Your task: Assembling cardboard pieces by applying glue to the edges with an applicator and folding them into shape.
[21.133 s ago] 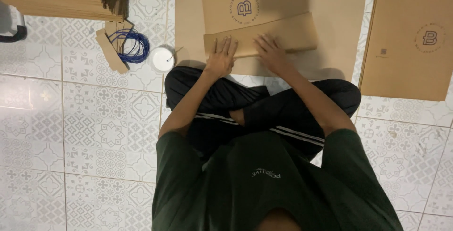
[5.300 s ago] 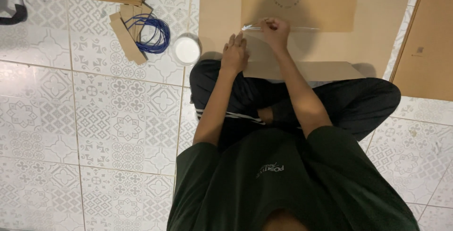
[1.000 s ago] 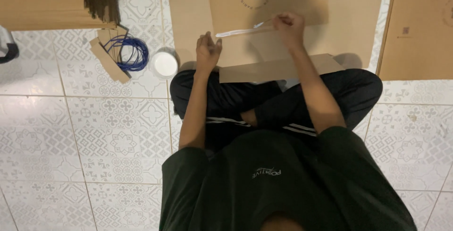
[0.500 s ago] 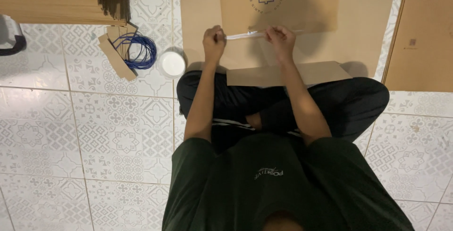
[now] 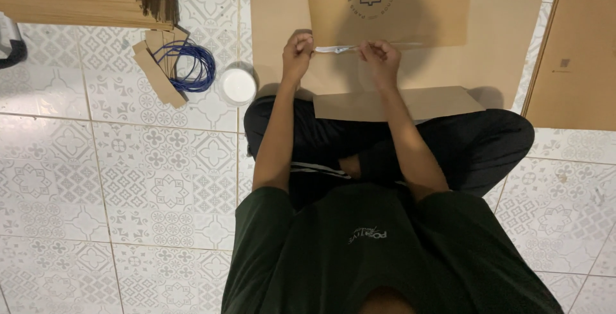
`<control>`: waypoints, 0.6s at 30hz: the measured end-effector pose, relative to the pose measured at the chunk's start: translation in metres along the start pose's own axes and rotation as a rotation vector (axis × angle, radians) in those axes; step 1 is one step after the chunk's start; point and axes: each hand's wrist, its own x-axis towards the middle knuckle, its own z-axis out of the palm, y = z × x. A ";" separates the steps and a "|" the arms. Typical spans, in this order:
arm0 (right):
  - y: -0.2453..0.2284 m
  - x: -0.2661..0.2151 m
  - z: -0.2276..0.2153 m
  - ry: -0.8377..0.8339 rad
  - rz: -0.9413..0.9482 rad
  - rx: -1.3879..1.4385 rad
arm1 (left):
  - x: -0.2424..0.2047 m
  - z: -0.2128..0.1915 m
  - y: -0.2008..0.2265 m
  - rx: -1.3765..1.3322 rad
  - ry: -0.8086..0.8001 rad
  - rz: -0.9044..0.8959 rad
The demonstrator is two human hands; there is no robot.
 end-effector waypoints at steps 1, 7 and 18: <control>-0.004 -0.002 0.005 -0.001 0.002 -0.002 | -0.012 0.000 0.020 -0.001 0.001 -0.002; -0.042 -0.012 0.036 -0.055 0.052 0.090 | -0.037 -0.009 0.074 -0.096 -0.096 -0.085; -0.048 -0.011 0.052 -0.118 -0.083 -0.012 | -0.044 -0.010 0.084 -0.113 -0.129 -0.161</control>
